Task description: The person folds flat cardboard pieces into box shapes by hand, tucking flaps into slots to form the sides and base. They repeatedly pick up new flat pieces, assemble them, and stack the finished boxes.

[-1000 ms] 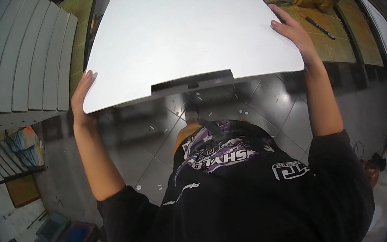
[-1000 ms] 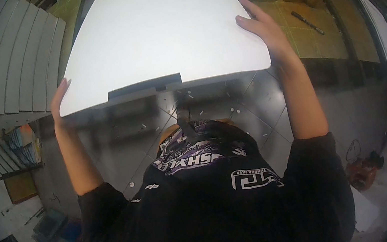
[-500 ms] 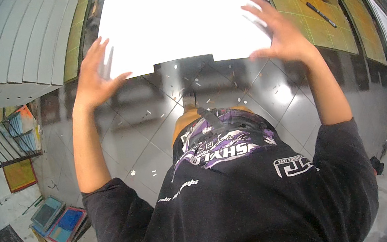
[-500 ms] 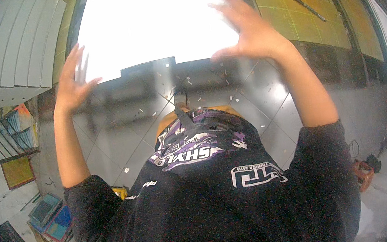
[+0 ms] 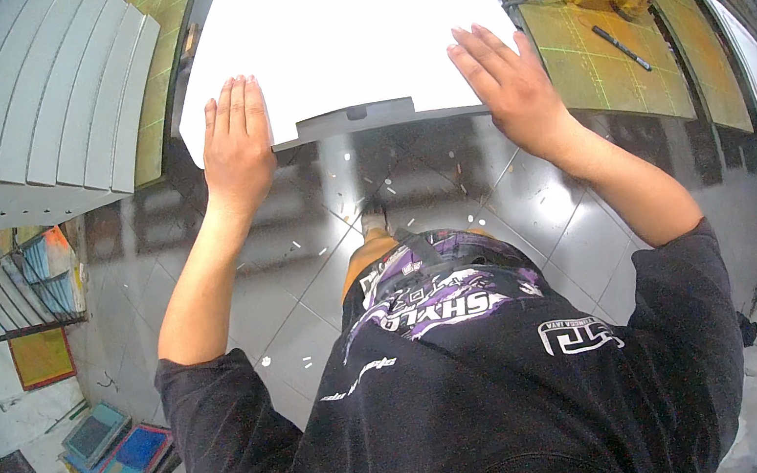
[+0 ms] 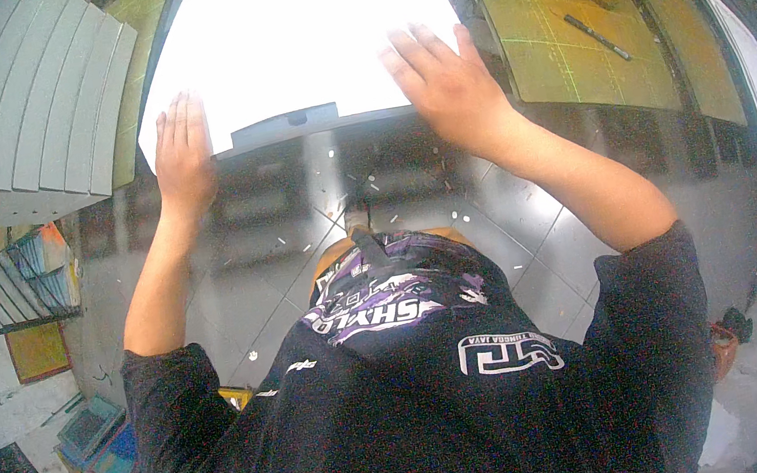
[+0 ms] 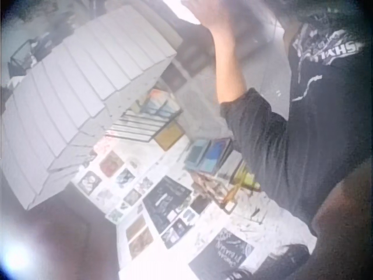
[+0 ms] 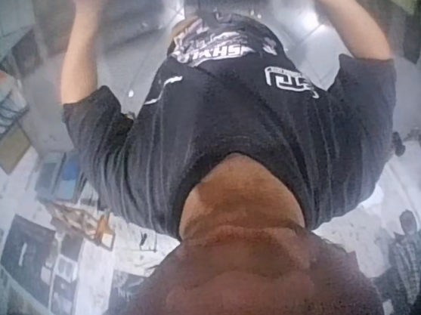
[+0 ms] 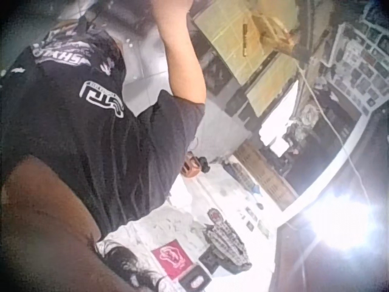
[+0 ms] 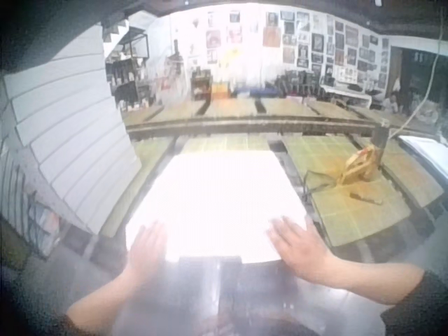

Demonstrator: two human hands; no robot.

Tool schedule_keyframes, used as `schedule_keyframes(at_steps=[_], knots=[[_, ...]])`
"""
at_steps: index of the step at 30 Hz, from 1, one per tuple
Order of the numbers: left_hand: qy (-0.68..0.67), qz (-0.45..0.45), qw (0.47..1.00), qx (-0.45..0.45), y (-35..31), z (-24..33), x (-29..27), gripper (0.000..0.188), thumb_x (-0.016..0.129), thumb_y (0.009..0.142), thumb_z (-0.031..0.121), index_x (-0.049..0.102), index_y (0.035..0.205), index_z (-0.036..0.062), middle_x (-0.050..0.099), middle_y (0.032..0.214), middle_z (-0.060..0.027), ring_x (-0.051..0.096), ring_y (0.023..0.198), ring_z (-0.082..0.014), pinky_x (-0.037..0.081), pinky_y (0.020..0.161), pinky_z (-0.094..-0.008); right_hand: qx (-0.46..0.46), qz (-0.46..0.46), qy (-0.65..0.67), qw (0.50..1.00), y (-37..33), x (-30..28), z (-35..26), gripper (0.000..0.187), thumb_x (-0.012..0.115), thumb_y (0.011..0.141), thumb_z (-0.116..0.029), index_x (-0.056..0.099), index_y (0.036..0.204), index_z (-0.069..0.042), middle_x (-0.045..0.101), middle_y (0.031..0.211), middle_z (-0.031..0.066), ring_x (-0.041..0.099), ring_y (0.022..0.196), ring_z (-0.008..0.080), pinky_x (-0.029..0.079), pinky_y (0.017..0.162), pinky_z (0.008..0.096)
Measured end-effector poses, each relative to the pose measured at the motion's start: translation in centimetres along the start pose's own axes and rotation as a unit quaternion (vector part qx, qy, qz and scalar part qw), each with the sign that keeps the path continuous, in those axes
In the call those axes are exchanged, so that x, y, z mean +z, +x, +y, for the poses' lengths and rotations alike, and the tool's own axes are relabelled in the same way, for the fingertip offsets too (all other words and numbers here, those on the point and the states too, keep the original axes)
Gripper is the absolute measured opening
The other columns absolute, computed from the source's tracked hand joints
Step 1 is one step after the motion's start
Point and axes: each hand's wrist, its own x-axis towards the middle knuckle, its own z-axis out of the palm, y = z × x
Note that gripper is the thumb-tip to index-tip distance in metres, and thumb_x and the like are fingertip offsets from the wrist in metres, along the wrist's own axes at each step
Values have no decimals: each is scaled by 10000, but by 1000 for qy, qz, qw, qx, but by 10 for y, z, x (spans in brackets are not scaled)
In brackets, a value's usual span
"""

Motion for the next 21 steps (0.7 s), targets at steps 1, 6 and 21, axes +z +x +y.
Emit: schedule_keyframes(at_steps=[1,6,21], knots=[[5,35,999,-6,5,2,2,424,435,784,24,461,1203,-37,525,1191,-172,487,1145,-315,320,992,-484,-2,41,-3,999,1,2,3,562,498,696,65,436,1244,-43,409,1338,140,390,1240,307,317,957,538],[36,77,996,-20,22,-5,2,477,554,739,165,501,1192,28,548,1157,-131,502,1113,-292,329,976,-451,-33,151,-37,987,16,2,25,428,533,735,-114,499,1161,-85,508,1220,90,478,1139,248,340,924,486],[-402,-86,888,-208,13,-59,-16,953,853,490,336,424,1276,10,430,1298,-195,403,1227,-269,316,1021,-366,118,32,302,945,19,-12,55,816,796,592,-365,453,1276,-81,265,1425,184,276,1309,335,260,1057,424]])
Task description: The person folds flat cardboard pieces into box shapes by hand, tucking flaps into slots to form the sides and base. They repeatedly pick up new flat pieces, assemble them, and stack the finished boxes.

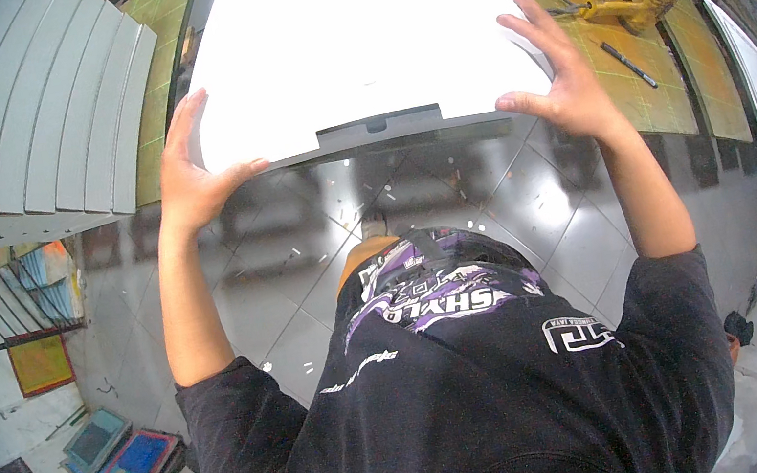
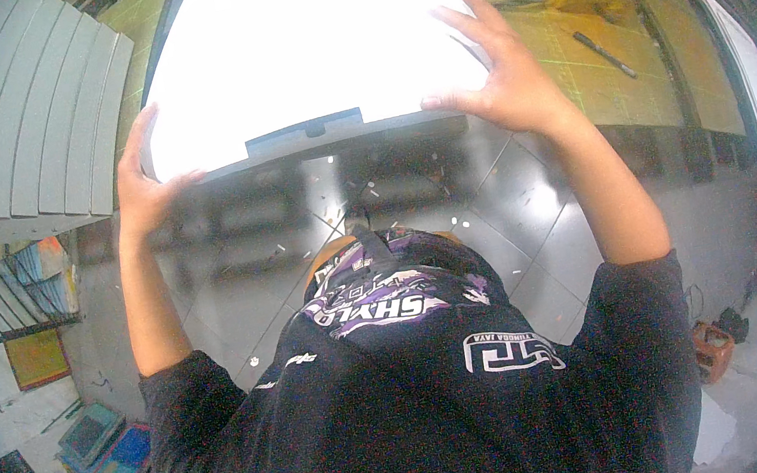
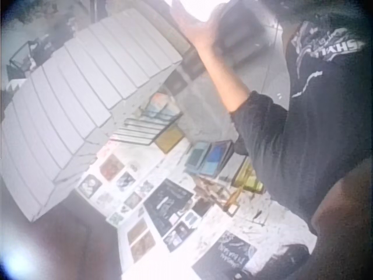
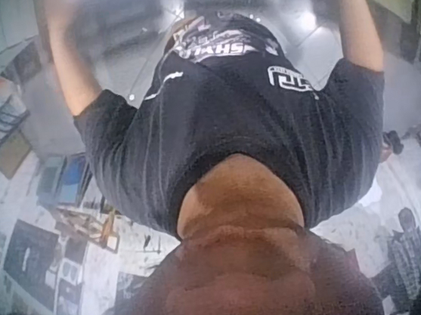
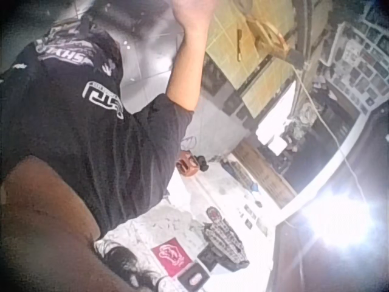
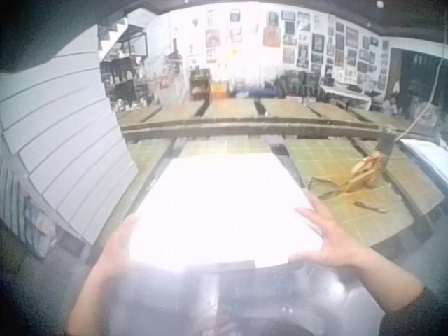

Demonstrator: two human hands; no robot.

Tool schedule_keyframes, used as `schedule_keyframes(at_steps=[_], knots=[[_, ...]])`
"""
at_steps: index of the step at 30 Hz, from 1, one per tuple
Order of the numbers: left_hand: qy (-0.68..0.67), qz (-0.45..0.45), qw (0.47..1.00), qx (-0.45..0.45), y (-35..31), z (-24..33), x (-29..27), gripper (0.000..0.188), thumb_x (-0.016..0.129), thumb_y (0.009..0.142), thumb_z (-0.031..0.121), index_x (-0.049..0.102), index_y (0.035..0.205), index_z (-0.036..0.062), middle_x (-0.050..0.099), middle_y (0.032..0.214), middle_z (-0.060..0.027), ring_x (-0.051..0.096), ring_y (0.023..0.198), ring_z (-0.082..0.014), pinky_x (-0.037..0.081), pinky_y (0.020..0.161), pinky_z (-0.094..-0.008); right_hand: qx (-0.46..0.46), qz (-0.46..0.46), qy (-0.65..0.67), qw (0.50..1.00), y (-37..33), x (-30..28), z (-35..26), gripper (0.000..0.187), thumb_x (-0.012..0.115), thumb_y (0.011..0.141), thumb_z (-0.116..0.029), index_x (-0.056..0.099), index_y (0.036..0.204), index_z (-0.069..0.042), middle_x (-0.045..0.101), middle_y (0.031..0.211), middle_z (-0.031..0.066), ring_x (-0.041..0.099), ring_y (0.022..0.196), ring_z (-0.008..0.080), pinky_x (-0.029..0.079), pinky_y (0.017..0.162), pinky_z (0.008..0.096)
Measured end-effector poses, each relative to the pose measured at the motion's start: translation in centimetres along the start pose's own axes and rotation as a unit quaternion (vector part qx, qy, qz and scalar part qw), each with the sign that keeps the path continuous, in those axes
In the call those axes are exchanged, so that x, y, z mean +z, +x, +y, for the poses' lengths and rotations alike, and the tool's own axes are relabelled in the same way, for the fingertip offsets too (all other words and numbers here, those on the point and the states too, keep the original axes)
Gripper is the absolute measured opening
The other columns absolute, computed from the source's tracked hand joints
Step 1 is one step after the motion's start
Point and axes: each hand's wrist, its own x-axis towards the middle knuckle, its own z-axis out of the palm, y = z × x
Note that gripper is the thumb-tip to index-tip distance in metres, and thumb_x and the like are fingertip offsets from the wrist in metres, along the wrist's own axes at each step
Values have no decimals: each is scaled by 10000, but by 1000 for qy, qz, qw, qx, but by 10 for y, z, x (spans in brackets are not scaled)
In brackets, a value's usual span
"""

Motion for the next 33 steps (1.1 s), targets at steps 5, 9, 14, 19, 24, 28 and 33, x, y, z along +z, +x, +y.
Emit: schedule_keyframes(at_steps=[5,9,14,19,24,28,33], knots=[[84,135,986,40,9,3,12,827,884,454,314,544,1146,14,526,1205,-196,506,1130,-284,391,965,-374,-55,94,-70,992,10,9,3,692,829,537,-339,564,1110,-53,536,1206,144,476,1157,339,358,1000,420],[106,233,965,56,14,-5,34,765,881,451,359,582,1073,30,569,1141,-198,556,1062,-301,441,910,-381,-88,176,-117,973,16,19,11,602,828,532,-324,603,1022,-54,611,1092,118,544,1074,338,408,954,416],[138,266,951,77,8,-18,55,729,888,454,308,581,1062,48,561,1144,-197,574,1023,-312,477,858,-379,-76,223,-139,962,4,48,21,589,838,525,-275,605,1016,-47,616,1099,108,528,1109,333,436,928,407],[128,259,953,89,0,-31,65,755,884,476,287,557,1116,56,530,1188,-192,542,1071,-312,470,872,-384,-71,236,-130,960,-6,67,29,611,840,522,-302,596,1018,-42,612,1087,110,500,1121,374,426,925,438],[118,240,959,98,-2,-27,65,719,861,544,255,534,1148,39,500,1226,-210,491,1140,-337,433,915,-394,-64,223,-115,966,-7,67,27,578,828,553,-284,599,1025,-41,592,1123,122,481,1141,380,408,945,447],[82,222,965,112,-6,-37,64,647,821,616,211,524,1160,21,476,1246,-239,467,1167,-359,412,928,-395,-47,203,-100,973,-9,66,25,534,815,588,-249,602,1035,-49,563,1174,127,452,1172,385,396,956,453],[90,208,968,112,-10,-41,66,627,802,641,187,512,1170,15,467,1247,-257,458,1175,-367,394,944,-399,-66,198,-94,974,-12,68,31,539,805,611,-209,586,1081,-62,542,1210,126,429,1195,387,389,961,457]])
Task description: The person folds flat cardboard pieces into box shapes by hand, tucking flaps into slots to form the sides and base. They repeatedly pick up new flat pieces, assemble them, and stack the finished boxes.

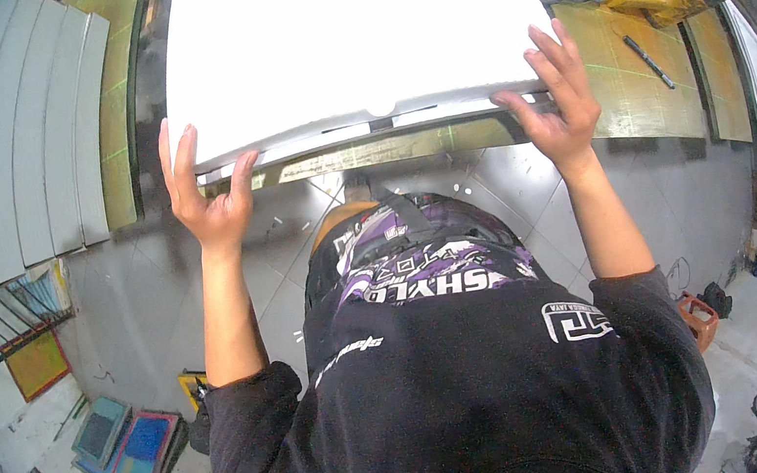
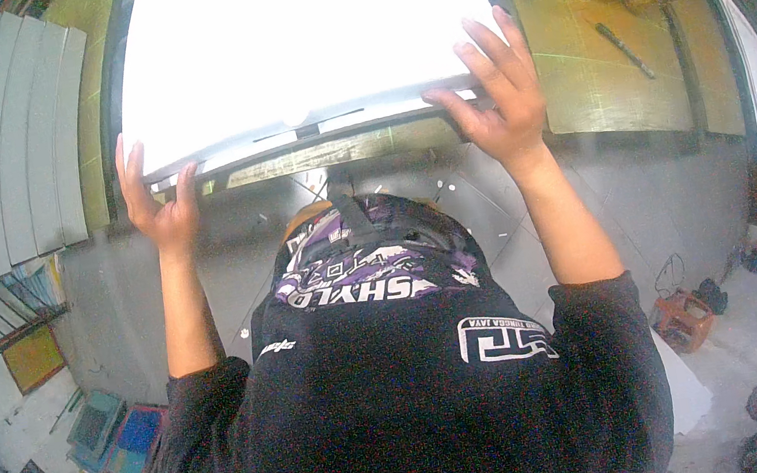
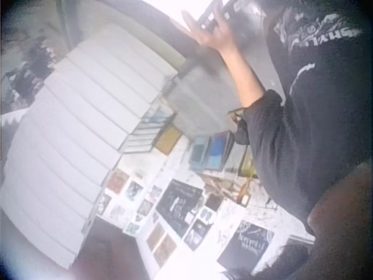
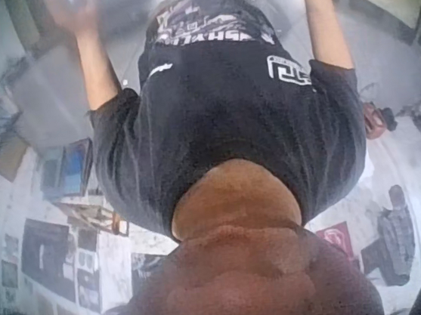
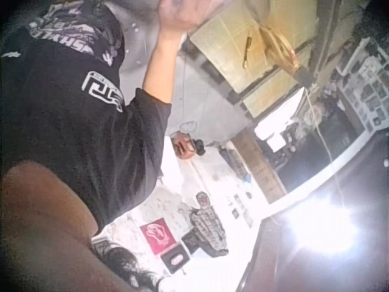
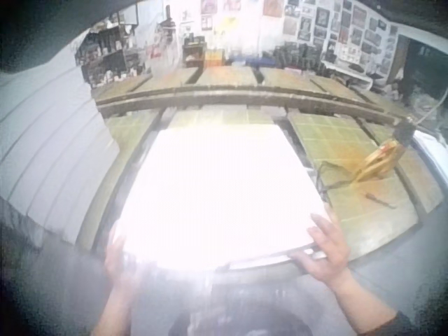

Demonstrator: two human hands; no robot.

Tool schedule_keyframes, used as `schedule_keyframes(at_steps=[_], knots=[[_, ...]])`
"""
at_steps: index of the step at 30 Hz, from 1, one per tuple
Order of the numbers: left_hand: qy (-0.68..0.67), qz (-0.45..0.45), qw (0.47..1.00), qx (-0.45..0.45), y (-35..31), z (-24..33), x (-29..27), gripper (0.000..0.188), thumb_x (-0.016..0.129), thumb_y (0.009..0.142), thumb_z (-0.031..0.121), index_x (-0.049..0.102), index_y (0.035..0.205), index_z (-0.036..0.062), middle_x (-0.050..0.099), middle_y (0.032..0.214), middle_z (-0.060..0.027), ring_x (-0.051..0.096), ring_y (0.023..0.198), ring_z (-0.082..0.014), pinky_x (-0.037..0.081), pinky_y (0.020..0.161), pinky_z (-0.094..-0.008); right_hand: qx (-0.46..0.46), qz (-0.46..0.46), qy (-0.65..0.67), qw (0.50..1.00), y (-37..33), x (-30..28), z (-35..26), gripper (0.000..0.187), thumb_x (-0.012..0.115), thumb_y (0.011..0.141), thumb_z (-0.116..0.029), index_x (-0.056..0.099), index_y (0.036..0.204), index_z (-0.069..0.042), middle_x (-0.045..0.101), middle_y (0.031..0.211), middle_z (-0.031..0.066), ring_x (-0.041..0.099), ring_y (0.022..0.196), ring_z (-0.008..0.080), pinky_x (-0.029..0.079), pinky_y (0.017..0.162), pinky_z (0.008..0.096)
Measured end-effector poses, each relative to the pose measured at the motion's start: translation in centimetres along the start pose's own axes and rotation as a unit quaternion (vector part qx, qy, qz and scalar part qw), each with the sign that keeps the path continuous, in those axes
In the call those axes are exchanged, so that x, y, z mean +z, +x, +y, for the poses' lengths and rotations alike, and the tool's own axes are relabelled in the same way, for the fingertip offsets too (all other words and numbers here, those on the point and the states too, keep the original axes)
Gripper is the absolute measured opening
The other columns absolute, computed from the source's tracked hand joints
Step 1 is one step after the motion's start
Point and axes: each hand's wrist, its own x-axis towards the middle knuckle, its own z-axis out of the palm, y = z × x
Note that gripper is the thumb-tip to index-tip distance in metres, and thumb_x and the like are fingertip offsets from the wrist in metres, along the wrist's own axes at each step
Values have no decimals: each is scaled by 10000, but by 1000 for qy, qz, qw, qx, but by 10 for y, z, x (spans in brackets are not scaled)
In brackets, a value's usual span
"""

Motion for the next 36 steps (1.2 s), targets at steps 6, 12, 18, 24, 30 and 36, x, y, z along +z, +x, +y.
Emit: schedule_keyframes(at_steps=[6,12,18,24,30,36], knots=[[-4,-3,1000,6,-3,-3,3,609,770,675,179,490,1192,18,455,1252,-255,440,1187,-379,374,957,-409,3,7,13,1000,-4,5,-1,530,794,625,-166,579,1100,-73,539,1214,140,428,1199,380,377,970,438],[-25,-15,999,22,-7,-10,3,540,685,755,208,470,1213,19,437,1263,-260,410,1207,-386,337,980,-427,-5,10,0,1000,-4,7,1,425,748,661,-174,599,1042,-63,557,1187,140,437,1188,381,381,957,439],[-31,-11,999,15,-11,-14,7,517,648,786,230,465,1221,18,408,1289,-260,384,1226,-378,312,995,-431,-20,27,-18,999,-11,13,6,411,729,672,-223,604,1034,-72,556,1191,138,443,1187,361,325,966,452],[-19,58,998,9,8,15,6,447,592,816,190,476,1207,8,338,1335,-273,300,1273,-375,244,1032,-433,4,38,-43,998,20,0,-30,374,649,725,-254,608,1055,-85,484,1281,153,444,1179,350,318,934,457],[-60,-21,998,-14,60,72,43,312,526,817,146,554,1113,49,508,1208,-189,445,1168,-338,264,972,-537,35,-55,-74,995,87,32,-90,293,536,742,-69,583,1022,2,431,1241,263,422,1155,379,290,945,513],[63,-47,997,-28,60,81,70,287,551,758,124,576,1038,67,549,1158,-163,494,1103,-344,297,933,-575,96,-70,-79,990,72,64,-87,291,566,799,-168,595,1083,-107,476,1259,142,464,1126,334,306,919,578]])
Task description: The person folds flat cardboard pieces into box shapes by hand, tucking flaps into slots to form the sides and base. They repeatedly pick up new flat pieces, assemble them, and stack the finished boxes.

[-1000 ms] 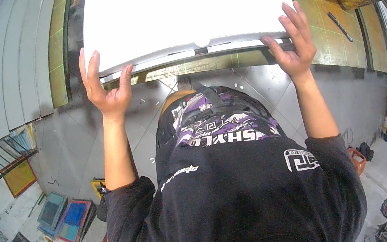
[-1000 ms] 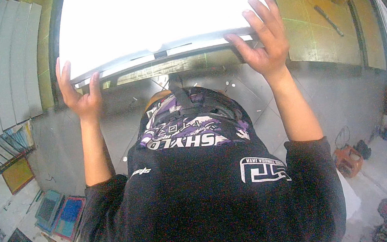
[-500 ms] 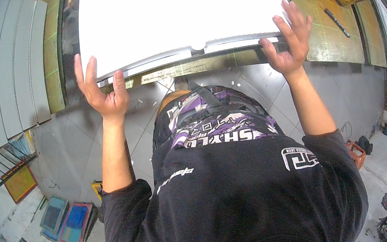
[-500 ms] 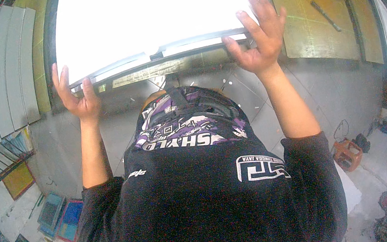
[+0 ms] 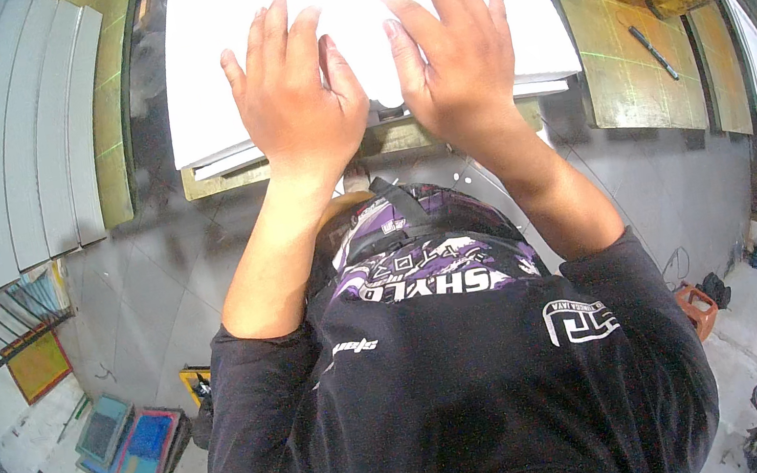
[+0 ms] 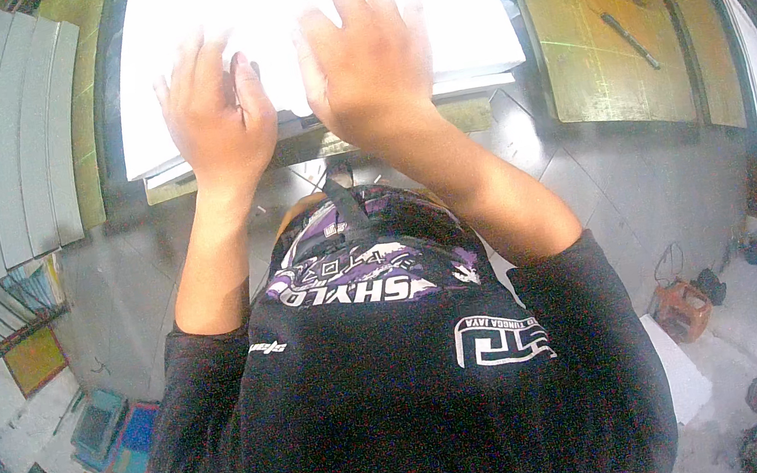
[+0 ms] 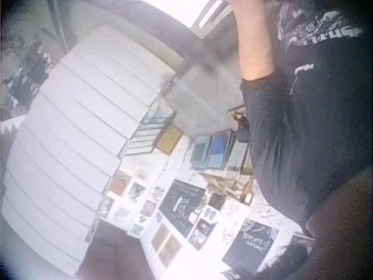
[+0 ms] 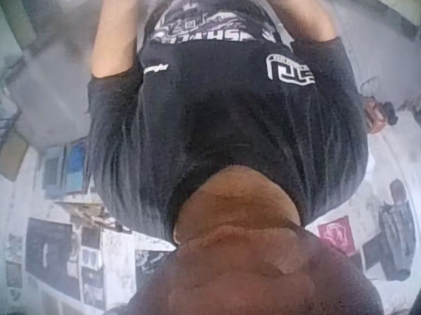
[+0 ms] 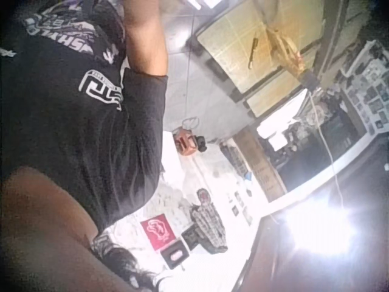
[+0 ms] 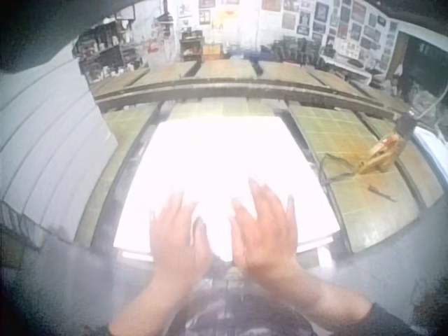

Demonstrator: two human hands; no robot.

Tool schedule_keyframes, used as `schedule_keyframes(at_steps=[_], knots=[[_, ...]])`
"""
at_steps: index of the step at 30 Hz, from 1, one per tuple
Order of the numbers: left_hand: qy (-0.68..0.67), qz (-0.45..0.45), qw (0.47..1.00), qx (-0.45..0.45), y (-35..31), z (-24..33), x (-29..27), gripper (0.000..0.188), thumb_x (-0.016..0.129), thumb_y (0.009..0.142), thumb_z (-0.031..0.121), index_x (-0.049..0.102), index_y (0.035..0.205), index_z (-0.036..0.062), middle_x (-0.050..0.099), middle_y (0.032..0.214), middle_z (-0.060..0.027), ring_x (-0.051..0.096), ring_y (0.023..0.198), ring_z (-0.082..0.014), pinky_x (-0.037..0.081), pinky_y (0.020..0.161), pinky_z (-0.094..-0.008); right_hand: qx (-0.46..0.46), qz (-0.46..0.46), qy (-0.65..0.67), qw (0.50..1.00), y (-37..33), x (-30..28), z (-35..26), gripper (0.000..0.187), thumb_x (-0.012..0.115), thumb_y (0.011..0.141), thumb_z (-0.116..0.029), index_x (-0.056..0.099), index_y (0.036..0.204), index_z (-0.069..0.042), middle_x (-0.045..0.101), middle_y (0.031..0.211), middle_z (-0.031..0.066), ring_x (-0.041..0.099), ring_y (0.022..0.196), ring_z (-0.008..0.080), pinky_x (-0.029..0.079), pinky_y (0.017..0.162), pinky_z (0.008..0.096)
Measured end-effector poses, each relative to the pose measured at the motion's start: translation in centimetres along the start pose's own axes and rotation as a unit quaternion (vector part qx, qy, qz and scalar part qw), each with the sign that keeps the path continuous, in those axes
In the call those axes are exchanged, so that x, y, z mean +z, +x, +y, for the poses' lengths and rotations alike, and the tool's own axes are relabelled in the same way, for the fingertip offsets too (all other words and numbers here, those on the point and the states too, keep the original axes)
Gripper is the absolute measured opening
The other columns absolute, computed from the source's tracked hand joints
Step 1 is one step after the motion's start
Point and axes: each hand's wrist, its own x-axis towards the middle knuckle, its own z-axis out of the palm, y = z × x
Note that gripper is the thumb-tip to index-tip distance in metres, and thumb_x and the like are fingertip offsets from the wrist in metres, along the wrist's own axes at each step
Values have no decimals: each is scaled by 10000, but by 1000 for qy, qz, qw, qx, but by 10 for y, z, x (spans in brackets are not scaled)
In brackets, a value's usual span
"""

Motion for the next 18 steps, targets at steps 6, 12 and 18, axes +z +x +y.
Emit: schedule_keyframes(at_steps=[6,12,18], knots=[[9,-11,1000,-14,-1,3,-1,281,561,752,154,583,1016,62,558,1141,-158,511,1078,-336,308,930,-565,-26,7,-23,999,0,2,0,275,553,804,-172,601,1068,-109,473,1269,131,462,1134,325,295,935,583],[11,-5,1000,-16,-5,1,3,288,566,744,162,586,1012,61,561,1136,-162,514,1074,-338,313,928,-569,16,-42,-26,999,-3,2,0,267,533,821,-188,603,1069,-120,470,1275,128,454,1148,316,285,944,590],[4,-6,1000,-21,-7,1,6,299,564,741,175,581,1003,32,567,1092,-183,519,1053,-351,327,913,-578,18,-68,-42,997,-3,2,0,268,507,838,-197,601,1078,-125,465,1285,117,442,1166,305,278,953,583]])
